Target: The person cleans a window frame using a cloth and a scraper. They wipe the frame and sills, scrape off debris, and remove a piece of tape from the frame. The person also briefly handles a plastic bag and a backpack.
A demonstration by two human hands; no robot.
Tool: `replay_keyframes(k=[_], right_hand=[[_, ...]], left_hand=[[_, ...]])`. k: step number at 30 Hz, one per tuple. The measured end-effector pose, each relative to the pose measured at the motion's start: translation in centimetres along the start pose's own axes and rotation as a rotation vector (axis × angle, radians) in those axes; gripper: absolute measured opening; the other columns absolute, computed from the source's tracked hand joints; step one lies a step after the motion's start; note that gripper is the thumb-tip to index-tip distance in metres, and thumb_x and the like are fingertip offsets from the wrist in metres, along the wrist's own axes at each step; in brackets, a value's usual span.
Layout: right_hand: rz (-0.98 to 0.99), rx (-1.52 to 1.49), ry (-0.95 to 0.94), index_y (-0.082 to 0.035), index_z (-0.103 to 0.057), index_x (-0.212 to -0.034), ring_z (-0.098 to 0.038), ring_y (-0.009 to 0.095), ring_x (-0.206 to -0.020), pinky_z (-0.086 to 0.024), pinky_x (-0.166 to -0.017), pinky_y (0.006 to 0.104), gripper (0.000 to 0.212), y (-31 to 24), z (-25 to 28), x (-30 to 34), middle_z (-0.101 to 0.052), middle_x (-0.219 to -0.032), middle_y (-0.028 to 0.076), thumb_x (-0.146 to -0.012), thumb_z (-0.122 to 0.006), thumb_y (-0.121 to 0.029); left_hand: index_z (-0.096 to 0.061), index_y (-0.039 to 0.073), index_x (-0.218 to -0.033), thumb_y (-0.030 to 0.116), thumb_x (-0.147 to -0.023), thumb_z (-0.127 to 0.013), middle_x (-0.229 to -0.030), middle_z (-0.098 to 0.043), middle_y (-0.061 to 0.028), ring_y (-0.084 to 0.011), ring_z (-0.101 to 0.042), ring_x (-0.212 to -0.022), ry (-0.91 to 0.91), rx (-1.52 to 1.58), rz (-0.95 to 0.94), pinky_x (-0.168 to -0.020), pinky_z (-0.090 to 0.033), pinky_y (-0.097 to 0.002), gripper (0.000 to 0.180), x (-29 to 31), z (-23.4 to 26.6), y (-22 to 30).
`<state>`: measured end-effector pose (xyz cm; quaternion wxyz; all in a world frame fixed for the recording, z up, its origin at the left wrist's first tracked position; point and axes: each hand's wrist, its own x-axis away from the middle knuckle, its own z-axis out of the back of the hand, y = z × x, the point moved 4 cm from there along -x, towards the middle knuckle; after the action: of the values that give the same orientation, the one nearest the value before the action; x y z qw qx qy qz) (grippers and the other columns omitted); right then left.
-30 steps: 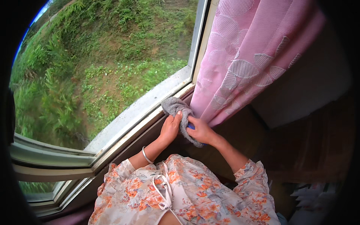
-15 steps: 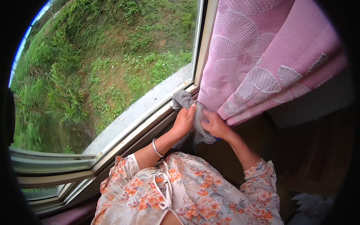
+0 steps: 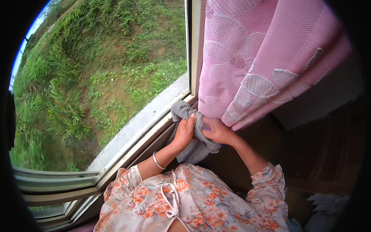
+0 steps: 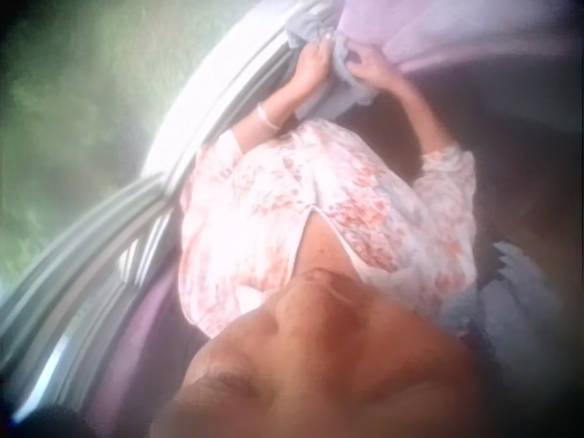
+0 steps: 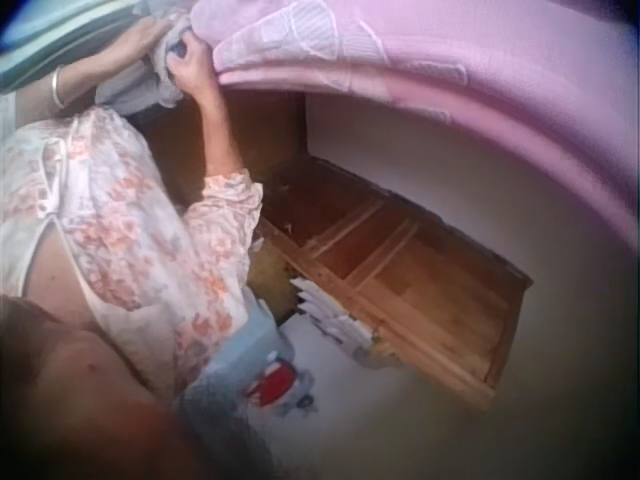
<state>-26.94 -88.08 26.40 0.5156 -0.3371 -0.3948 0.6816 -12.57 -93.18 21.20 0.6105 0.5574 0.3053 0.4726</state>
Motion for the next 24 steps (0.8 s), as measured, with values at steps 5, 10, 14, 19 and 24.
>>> replay_keyframes(k=[5,10,14,19,24], right_hand=[[-0.101,-0.056,0.132,0.005,-0.059,-0.106,-0.054,0.009,-0.085,-0.048,-0.076,0.0318,0.025,3.2,2.5,0.5,-0.060,-0.084,0.011,-0.085,-0.061,-0.007],[-0.067,-0.075,0.087,0.005,-0.060,-0.117,-0.060,0.014,-0.095,-0.050,-0.085,0.0335,0.031,-1.0,-0.9,0.8,-0.068,-0.099,0.015,-0.087,-0.059,-0.006],[-0.062,-0.111,-0.050,0.003,-0.061,-0.115,-0.063,0.016,-0.084,-0.052,-0.079,0.0355,0.031,-3.7,-5.4,1.4,-0.067,-0.090,0.018,-0.086,-0.060,-0.008],[-0.165,-0.089,-0.215,0.001,-0.060,-0.123,-0.064,0.019,-0.078,-0.052,-0.075,0.0382,0.038,-5.7,-8.8,1.3,-0.067,-0.088,0.020,-0.085,-0.060,-0.009],[-0.129,0.218,-0.021,0.000,-0.059,-0.123,-0.070,0.040,-0.088,-0.053,-0.079,0.0459,0.039,-5.4,-2.4,1.0,-0.069,-0.092,0.026,-0.086,-0.063,-0.013]], left_hand=[[-0.060,-0.003,-0.072,0.047,-0.103,-0.051,-0.064,-0.056,-0.0062,-0.0144,-0.049,-0.065,-0.104,0.110,0.080,-0.059,-0.043,-0.0385,0.059,-3.5,-2.7,1.3],[-0.061,-0.003,-0.088,0.045,-0.105,-0.048,-0.071,-0.058,-0.0060,-0.0143,-0.052,-0.059,-0.007,0.086,-0.070,-0.057,-0.048,-0.0338,0.053,-1.7,-1.1,-2.6],[-0.063,0.003,-0.093,0.043,-0.107,-0.044,-0.072,-0.059,-0.0020,-0.0113,-0.057,-0.059,-0.078,0.225,0.122,-0.047,-0.049,-0.0268,0.047,6.2,4.5,-0.2],[-0.064,0.003,-0.097,0.044,-0.108,-0.041,-0.073,-0.060,-0.0003,-0.0080,-0.056,-0.059,-0.018,0.288,0.093,-0.046,-0.048,-0.0243,0.048,10.3,7.5,-0.1],[-0.062,0.000,-0.073,0.046,-0.105,-0.047,-0.062,-0.057,-0.0047,-0.0143,-0.056,-0.053,-0.050,0.399,0.132,-0.047,-0.048,-0.0306,0.058,4.8,2.4,1.8]])
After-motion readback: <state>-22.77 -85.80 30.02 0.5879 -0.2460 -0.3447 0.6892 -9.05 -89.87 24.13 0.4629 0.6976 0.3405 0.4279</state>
